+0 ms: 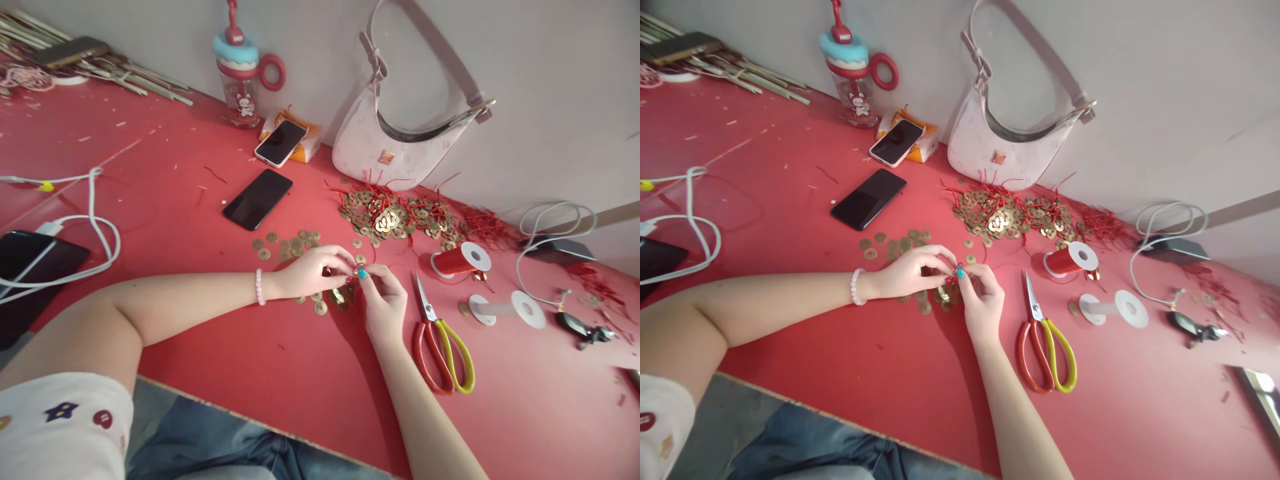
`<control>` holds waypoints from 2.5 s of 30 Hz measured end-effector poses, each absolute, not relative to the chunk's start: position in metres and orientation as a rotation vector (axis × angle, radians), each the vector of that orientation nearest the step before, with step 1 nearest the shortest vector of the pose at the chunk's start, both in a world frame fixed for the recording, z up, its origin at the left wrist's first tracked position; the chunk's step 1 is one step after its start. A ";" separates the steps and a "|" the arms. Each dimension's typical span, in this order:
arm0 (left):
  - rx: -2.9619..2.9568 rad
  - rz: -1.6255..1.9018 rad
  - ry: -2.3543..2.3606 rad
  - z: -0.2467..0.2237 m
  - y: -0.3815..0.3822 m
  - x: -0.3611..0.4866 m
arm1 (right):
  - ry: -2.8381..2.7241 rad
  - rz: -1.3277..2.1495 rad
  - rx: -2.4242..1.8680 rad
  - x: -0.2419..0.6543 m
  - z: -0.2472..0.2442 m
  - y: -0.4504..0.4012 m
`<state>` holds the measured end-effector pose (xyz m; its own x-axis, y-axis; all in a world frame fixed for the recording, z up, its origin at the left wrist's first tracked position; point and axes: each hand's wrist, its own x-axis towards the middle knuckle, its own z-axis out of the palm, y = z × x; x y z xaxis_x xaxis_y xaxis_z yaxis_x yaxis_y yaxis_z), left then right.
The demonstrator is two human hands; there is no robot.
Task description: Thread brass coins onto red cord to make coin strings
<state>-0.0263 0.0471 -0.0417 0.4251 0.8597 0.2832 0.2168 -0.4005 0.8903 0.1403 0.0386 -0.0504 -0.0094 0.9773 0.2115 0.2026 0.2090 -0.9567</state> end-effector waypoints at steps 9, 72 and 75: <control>1.947 0.993 0.850 -0.040 0.042 -0.027 | -1.384 0.910 -1.319 0.140 -0.048 0.036; 1.860 0.987 0.990 -0.033 0.040 -0.024 | -1.805 0.643 -1.304 0.154 -0.049 0.038; 1.837 0.992 0.991 -0.033 0.041 -0.024 | -1.789 0.704 -1.284 0.154 -0.048 0.039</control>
<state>-0.0240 0.0409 -0.0332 0.3833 0.8878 0.2548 0.2536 -0.3664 0.8952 0.1539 0.0394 -0.0478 -0.1582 0.9446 0.2877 0.4951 0.3280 -0.8046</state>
